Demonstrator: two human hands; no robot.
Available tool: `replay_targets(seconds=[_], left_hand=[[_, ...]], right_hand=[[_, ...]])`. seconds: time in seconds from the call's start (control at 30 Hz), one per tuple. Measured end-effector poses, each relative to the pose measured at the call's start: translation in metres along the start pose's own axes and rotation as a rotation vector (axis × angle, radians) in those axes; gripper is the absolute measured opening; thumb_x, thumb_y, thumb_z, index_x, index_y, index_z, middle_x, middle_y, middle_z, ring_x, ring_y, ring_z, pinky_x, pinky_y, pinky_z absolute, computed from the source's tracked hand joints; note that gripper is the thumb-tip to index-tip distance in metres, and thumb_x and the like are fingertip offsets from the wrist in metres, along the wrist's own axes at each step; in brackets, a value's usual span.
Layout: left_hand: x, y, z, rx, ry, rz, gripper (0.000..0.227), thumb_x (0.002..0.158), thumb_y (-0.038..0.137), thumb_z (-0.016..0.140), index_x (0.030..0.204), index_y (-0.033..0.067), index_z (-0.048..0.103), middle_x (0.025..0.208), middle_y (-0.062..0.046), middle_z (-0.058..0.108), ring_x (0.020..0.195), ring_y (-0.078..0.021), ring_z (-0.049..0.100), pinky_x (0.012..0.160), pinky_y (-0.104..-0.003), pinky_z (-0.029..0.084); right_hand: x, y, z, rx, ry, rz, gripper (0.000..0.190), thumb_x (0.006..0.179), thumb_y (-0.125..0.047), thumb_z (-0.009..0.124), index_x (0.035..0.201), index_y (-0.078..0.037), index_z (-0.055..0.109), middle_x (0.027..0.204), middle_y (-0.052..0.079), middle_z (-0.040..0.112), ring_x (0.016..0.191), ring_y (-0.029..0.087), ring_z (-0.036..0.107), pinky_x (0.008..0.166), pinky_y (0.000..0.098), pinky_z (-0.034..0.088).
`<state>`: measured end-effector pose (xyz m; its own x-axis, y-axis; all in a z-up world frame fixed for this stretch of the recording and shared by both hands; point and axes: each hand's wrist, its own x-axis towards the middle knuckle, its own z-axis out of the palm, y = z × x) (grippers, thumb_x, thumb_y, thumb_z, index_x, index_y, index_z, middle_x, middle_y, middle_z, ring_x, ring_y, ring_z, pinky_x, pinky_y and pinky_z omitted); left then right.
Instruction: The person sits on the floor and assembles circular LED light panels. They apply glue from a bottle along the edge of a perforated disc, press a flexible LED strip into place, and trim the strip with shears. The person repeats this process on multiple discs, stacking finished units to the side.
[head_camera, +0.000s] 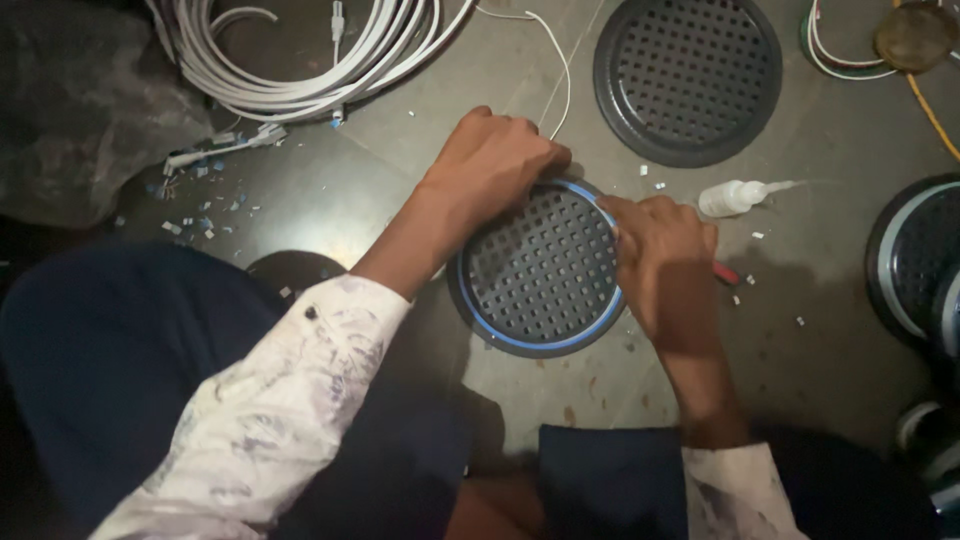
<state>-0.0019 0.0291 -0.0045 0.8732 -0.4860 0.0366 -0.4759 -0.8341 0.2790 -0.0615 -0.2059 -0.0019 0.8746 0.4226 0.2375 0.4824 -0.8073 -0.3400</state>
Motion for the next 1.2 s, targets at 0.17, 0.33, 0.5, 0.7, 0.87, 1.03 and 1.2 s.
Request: replay_targets(seconds=[0.17, 0.33, 0.5, 0.7, 0.87, 1.03, 1.2], left_hand=[[-0.001, -0.004, -0.002, -0.029, 0.043, 0.140, 0.034, 0.074, 0.012, 0.072, 0.107, 0.0197, 0.075, 0.089, -0.013, 0.074, 0.083, -0.0353, 0.072, 0.073, -0.049, 0.055], [0.009, -0.018, 0.000, -0.081, -0.020, 0.233, 0.028, 0.080, 0.013, 0.073, 0.108, 0.0186, 0.075, 0.092, -0.013, 0.074, 0.084, -0.0371, 0.072, 0.072, -0.049, 0.056], [0.020, -0.027, -0.004, -0.245, -0.151, 0.144, 0.029, 0.079, 0.012, 0.072, 0.107, 0.0207, 0.076, 0.095, -0.008, 0.076, 0.088, -0.0339, 0.072, 0.074, -0.047, 0.057], [0.021, -0.034, -0.012, -0.294, -0.209, 0.173, 0.027, 0.080, 0.017, 0.073, 0.106, 0.0238, 0.078, 0.095, -0.005, 0.078, 0.088, -0.0311, 0.073, 0.074, -0.046, 0.056], [0.026, -0.034, -0.006, -0.223, -0.148, 0.268, 0.024, 0.080, 0.016, 0.073, 0.103, 0.0191, 0.079, 0.093, -0.010, 0.076, 0.086, -0.0339, 0.072, 0.071, -0.047, 0.056], [0.024, -0.030, -0.001, -0.098, -0.005, 0.397, 0.013, 0.085, 0.019, 0.074, 0.095, 0.0117, 0.078, 0.091, -0.014, 0.074, 0.085, -0.0363, 0.071, 0.071, -0.048, 0.056], [0.021, -0.025, -0.003, -0.177, -0.069, 0.354, 0.029, 0.078, 0.013, 0.075, 0.106, 0.0143, 0.076, 0.091, -0.013, 0.075, 0.085, -0.0358, 0.071, 0.072, -0.048, 0.055]], right_hand=[[0.008, 0.003, 0.004, 0.081, 0.003, -0.007, 0.031, 0.093, -0.002, 0.062, 0.121, -0.011, 0.072, 0.107, 0.013, 0.067, 0.103, 0.035, 0.062, 0.089, 0.0481, 0.042], [0.010, 0.000, 0.007, 0.127, 0.062, -0.050, 0.033, 0.093, 0.002, 0.061, 0.122, -0.010, 0.072, 0.106, 0.011, 0.069, 0.103, 0.032, 0.064, 0.089, 0.0464, 0.043], [0.015, 0.001, 0.003, 0.218, 0.038, -0.101, 0.043, 0.086, 0.006, 0.061, 0.125, -0.009, 0.073, 0.103, 0.014, 0.068, 0.095, 0.033, 0.065, 0.083, 0.0457, 0.047], [0.029, 0.003, 0.003, 0.240, -0.002, -0.152, 0.045, 0.082, 0.009, 0.061, 0.122, -0.007, 0.075, 0.097, 0.016, 0.068, 0.086, 0.034, 0.066, 0.080, 0.0451, 0.052], [0.024, 0.005, 0.005, 0.155, -0.003, -0.154, 0.048, 0.080, 0.010, 0.062, 0.122, -0.007, 0.076, 0.096, 0.016, 0.068, 0.088, 0.034, 0.066, 0.079, 0.0447, 0.052], [0.021, 0.006, 0.009, 0.141, 0.025, -0.149, 0.047, 0.081, 0.009, 0.063, 0.122, -0.010, 0.076, 0.101, 0.013, 0.067, 0.093, 0.032, 0.065, 0.082, 0.0433, 0.050], [0.018, 0.004, 0.007, 0.116, 0.017, -0.123, 0.049, 0.080, 0.008, 0.063, 0.124, -0.012, 0.076, 0.104, 0.009, 0.068, 0.100, 0.029, 0.064, 0.089, 0.0419, 0.044]])
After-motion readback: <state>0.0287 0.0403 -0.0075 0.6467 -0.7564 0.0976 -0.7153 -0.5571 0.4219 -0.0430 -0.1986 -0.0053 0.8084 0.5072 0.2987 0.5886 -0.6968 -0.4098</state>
